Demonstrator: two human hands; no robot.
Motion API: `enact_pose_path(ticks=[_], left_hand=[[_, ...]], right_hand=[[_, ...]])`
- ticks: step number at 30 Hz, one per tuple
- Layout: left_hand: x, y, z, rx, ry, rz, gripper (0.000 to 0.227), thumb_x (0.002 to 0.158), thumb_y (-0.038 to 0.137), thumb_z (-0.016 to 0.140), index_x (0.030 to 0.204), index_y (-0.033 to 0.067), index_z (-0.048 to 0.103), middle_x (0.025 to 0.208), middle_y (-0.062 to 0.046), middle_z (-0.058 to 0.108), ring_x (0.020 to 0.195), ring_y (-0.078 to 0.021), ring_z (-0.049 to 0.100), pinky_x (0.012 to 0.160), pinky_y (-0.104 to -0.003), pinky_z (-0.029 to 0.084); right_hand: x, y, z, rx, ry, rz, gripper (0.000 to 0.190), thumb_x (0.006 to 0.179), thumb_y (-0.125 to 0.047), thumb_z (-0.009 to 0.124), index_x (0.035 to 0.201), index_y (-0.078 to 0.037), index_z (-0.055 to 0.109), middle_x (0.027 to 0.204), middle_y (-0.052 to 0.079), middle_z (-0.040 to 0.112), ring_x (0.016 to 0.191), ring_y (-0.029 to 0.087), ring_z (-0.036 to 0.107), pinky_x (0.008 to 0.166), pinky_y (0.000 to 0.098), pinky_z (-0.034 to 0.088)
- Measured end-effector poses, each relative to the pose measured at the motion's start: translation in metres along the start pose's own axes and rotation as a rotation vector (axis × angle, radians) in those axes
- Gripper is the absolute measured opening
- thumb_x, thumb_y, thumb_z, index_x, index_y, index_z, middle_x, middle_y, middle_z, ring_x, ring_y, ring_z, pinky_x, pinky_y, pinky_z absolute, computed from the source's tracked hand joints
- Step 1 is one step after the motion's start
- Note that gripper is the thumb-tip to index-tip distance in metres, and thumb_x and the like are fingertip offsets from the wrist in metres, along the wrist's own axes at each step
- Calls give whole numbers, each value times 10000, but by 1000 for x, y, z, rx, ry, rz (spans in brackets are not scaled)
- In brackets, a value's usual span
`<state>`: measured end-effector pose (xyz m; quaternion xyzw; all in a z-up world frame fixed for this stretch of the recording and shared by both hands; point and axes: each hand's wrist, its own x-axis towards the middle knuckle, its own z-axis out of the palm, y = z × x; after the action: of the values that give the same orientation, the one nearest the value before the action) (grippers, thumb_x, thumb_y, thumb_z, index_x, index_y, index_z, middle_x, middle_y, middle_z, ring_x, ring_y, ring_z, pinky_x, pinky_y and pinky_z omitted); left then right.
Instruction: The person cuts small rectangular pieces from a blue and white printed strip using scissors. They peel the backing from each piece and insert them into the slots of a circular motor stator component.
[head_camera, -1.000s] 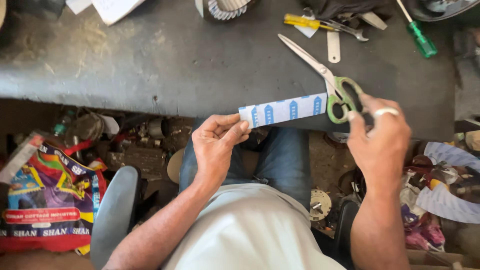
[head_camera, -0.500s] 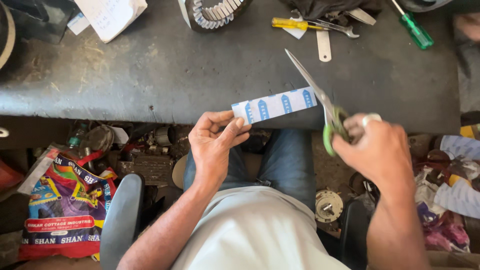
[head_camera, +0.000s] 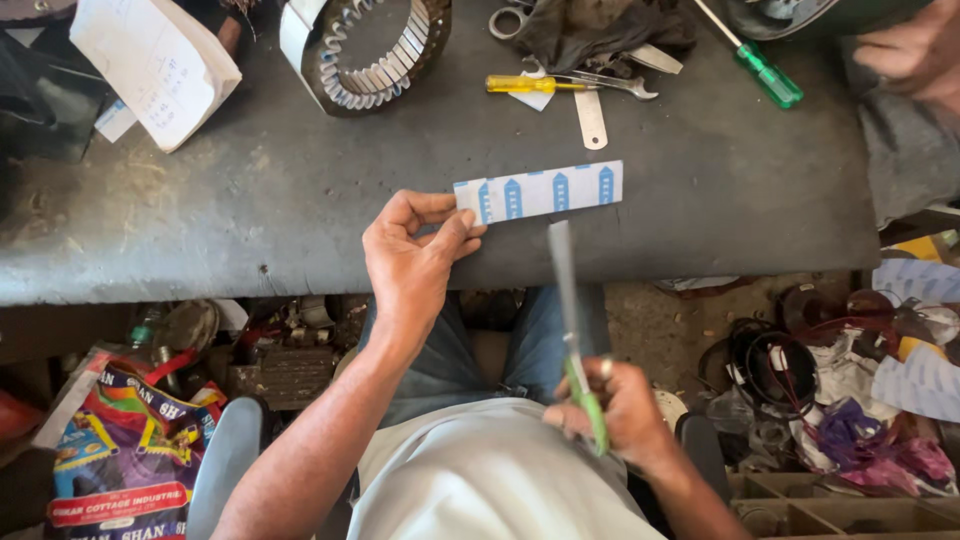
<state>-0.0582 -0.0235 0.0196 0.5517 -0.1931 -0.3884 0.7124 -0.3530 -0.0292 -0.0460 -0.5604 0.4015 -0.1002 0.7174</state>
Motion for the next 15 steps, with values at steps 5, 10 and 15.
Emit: enact_pose_path(ticks=[5,10,15], left_hand=[[0,-4,-4,-17,29,-6,125,931,-15,700,1032,-53,636,987,-146,723,869,-213,772,753,-306,667],[-4,-6,1,-9,47,14,132,930,-23,684,1040,-56,620,990,-137,711,867,-226,776,746,-311,673],[-5,-7,2,31,67,15,139,929,-39,661,1046,-60,589,983,-146,695,865,-233,778,737,-307,672]], right_hand=[[15,-7,28,119,-249,-87,446,803,-361,857,918,16,647,688,103,662,547,157,679,479,292,580],[41,-27,48,243,-167,4,406,796,-384,761,945,-33,621,692,64,641,553,138,647,464,256,488],[57,-31,63,324,-103,32,331,791,-298,756,924,-30,615,682,70,622,522,147,606,474,272,507]])
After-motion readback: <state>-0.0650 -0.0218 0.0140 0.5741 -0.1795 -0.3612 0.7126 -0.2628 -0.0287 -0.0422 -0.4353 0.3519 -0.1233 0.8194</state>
